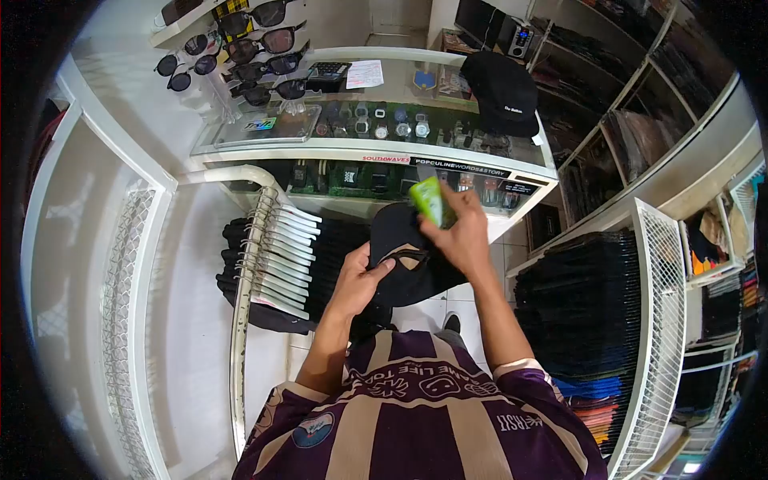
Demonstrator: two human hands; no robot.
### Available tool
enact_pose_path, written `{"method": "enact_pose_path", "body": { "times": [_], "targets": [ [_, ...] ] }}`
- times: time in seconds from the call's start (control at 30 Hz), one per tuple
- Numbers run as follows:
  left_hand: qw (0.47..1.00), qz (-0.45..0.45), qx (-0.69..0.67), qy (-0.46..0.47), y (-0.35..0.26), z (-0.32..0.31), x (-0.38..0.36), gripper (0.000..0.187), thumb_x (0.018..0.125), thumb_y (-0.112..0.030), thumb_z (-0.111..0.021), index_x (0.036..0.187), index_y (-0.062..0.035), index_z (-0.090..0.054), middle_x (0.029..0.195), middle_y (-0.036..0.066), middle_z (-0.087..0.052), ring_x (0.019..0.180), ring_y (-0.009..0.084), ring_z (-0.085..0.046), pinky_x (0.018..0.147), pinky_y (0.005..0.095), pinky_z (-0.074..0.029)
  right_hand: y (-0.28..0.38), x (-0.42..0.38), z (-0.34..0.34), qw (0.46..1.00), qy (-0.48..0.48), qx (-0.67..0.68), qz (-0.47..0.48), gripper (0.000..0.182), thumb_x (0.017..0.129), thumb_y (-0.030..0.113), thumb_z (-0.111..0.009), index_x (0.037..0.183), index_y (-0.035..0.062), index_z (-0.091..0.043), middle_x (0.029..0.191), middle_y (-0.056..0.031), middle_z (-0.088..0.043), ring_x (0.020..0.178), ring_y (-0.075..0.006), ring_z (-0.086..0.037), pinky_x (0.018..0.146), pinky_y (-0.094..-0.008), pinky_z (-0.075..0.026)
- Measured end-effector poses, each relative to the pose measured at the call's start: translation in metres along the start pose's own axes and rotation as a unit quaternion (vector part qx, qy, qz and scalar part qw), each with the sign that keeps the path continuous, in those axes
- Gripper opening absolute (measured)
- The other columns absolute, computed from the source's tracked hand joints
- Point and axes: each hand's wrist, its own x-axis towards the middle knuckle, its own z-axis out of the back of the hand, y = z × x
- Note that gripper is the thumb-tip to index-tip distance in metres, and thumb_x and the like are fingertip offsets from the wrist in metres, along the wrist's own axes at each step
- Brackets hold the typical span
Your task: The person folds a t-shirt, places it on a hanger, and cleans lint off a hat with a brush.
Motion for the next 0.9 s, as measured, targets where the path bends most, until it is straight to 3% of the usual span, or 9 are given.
{"method": "enact_pose_path", "body": {
  "times": [0.1, 0.23, 0.3, 0.37, 0.43, 0.57, 0.77, 0.83, 0.9],
  "targets": [
    [1.0, -0.015, 0.011, -0.02, -0.002, -0.004, -0.003, 0.033, 0.098, 0.007, -0.061, 0.13, 0.0014, -0.066, 0.12, 0.004, -0.072, 0.111, 0.0091, -0.062, 0.101, 0.0263, -0.048, 0.003, -0.002, 0.004, 0.999, -0.018, -0.004, -0.027, 0.069, 0.077, 0.022, -0.089, 0.139, 0.0026, -0.067, 0.102, -0.0187, -0.064, 0.088, -0.0319, -0.066, 0.081, -0.0393, -0.055],
    [0.999, -0.028, -0.002, -0.014, 0.01, -0.006, 0.002, 0.038, 0.098, 0.008, -0.06, 0.135, 0.0016, -0.064, 0.126, 0.006, -0.072, 0.115, 0.0109, -0.063, 0.103, 0.0268, -0.047, 0.032, -0.027, -0.011, 0.991, 0.056, 0.076, 0.099, 0.067, 0.079, 0.018, -0.087, 0.143, 0.0113, -0.067, 0.102, -0.0187, -0.064, 0.088, -0.0334, -0.068, 0.077, -0.0411, -0.057],
    [0.996, -0.032, -0.064, -0.054, 0.008, -0.009, 0.003, 0.038, 0.098, 0.008, -0.06, 0.136, 0.0017, -0.065, 0.126, 0.007, -0.072, 0.115, 0.0122, -0.064, 0.103, 0.0271, -0.048, 0.01, -0.019, -0.015, 0.998, -0.015, 0.021, 0.051, 0.065, 0.08, 0.019, -0.086, 0.141, 0.01, -0.067, 0.104, -0.0197, -0.064, 0.087, -0.0355, -0.069, 0.076, -0.043, -0.058],
    [0.994, -0.017, -0.088, -0.062, 0.009, -0.006, 0.0, 0.039, 0.098, 0.009, -0.06, 0.136, 0.0015, -0.065, 0.127, 0.007, -0.071, 0.115, 0.0133, -0.065, 0.104, 0.0267, -0.047, -0.011, -0.011, -0.009, 0.996, -0.02, -0.059, -0.058, 0.058, 0.082, 0.02, -0.085, 0.136, 0.0081, -0.07, 0.103, -0.0214, -0.065, 0.087, -0.0377, -0.071, 0.074, -0.0449, -0.059],
    [0.991, -0.011, -0.11, -0.073, 0.007, -0.003, 0.0, 0.038, 0.098, 0.009, -0.06, 0.135, 0.0017, -0.065, 0.126, 0.007, -0.072, 0.115, 0.0124, -0.065, 0.103, 0.026, -0.047, -0.006, -0.009, -0.003, 0.997, -0.053, -0.044, -0.046, 0.057, 0.081, 0.022, -0.087, 0.133, 0.0061, -0.072, 0.097, -0.0181, -0.066, 0.086, -0.0332, -0.069, 0.077, -0.0407, -0.056],
    [0.991, -0.015, -0.112, -0.064, 0.024, -0.003, 0.008, 0.037, 0.098, 0.01, -0.059, 0.133, 0.0022, -0.066, 0.125, 0.007, -0.072, 0.114, 0.0121, -0.065, 0.102, 0.0265, -0.049, 0.031, -0.031, -0.012, 0.995, 0.016, 0.08, 0.054, 0.058, 0.079, 0.022, -0.089, 0.133, 0.0072, -0.073, 0.099, -0.0164, -0.066, 0.09, -0.0294, -0.067, 0.082, -0.038, -0.056],
    [0.978, 0.007, -0.181, -0.099, 0.014, -0.001, 0.004, 0.034, 0.097, 0.012, -0.059, 0.128, 0.0028, -0.068, 0.119, 0.009, -0.074, 0.104, 0.0146, -0.071, 0.094, 0.0282, -0.056, -0.015, -0.014, -0.005, 0.997, -0.036, -0.038, -0.051, 0.054, 0.082, 0.022, -0.085, 0.132, 0.0061, -0.073, 0.099, -0.019, -0.065, 0.085, -0.0342, -0.07, 0.075, -0.0418, -0.058],
    [0.98, -0.009, -0.174, -0.095, 0.014, -0.003, 0.008, 0.034, 0.097, 0.012, -0.059, 0.129, 0.0028, -0.068, 0.12, 0.01, -0.074, 0.104, 0.0148, -0.071, 0.094, 0.0285, -0.056, 0.009, -0.018, -0.003, 0.999, -0.053, 0.004, -0.004, 0.056, 0.08, 0.02, -0.088, 0.131, 0.0058, -0.073, 0.103, -0.0192, -0.066, 0.087, -0.033, -0.07, 0.076, -0.0405, -0.058],
    [0.982, -0.017, -0.166, -0.091, 0.015, -0.006, 0.006, 0.034, 0.097, 0.012, -0.059, 0.129, 0.0028, -0.068, 0.12, 0.011, -0.074, 0.105, 0.0151, -0.071, 0.095, 0.0287, -0.056, 0.023, -0.027, -0.008, 0.996, 0.004, 0.071, 0.046, 0.057, 0.081, 0.021, -0.088, 0.135, 0.0077, -0.072, 0.102, -0.0174, -0.066, 0.087, -0.0282, -0.066, 0.079, -0.0393, -0.055]
  ]
}}
